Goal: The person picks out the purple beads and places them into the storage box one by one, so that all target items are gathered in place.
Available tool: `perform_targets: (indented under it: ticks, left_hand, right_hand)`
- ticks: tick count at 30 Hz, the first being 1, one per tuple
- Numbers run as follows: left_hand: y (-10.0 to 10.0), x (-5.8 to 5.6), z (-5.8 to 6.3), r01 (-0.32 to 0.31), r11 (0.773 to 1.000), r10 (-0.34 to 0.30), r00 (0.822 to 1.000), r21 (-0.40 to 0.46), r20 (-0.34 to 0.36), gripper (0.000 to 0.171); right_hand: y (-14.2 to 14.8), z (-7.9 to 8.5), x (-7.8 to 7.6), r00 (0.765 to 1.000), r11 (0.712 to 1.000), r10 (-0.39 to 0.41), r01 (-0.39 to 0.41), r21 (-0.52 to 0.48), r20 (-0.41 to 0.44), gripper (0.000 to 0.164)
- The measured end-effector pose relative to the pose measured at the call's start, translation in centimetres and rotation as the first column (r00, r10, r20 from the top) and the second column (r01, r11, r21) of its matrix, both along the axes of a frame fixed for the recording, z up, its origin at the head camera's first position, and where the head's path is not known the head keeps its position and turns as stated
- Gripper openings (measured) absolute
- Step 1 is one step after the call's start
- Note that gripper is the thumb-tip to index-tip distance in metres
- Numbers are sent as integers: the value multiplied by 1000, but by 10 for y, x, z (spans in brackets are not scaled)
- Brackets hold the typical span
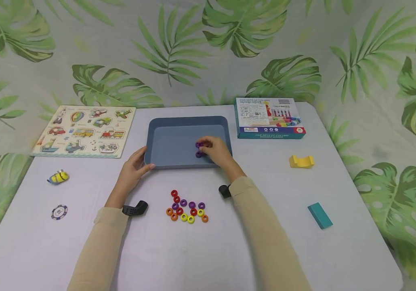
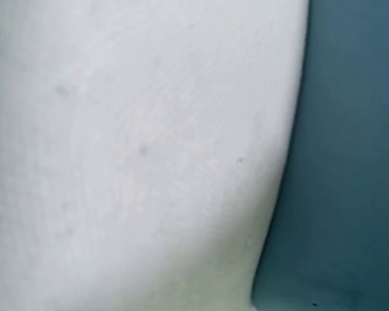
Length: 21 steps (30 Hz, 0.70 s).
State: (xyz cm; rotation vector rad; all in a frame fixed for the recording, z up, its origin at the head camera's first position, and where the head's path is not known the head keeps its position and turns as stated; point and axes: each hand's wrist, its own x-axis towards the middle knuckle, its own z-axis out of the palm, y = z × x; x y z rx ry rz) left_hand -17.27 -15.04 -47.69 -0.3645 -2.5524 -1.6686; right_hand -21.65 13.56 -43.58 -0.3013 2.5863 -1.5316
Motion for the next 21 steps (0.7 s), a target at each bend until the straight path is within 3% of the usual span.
perform_targets:
  ticks: [7,12,17,21]
  left_hand:
    - [1,0,0,-2,1000,2,1000,15,3,71]
    - [1,0,0,-8,1000,8,1000,3,1,70]
    - [0,0,1,-5,1000,5,1000,15,1,70]
    - [1,0,1,-4,1000,3,1000,13,2,71]
  right_hand:
    - [-1,-8,-11,998,993,-19,12,116,55,19]
    - [-3,-8,-12,997,990,-9,-1,140,75,19]
    - [-2,1,-4,1000,995,11,-13,98,29,22]
    - [-4,16,17,993,995,91,-93,-23,-78,28]
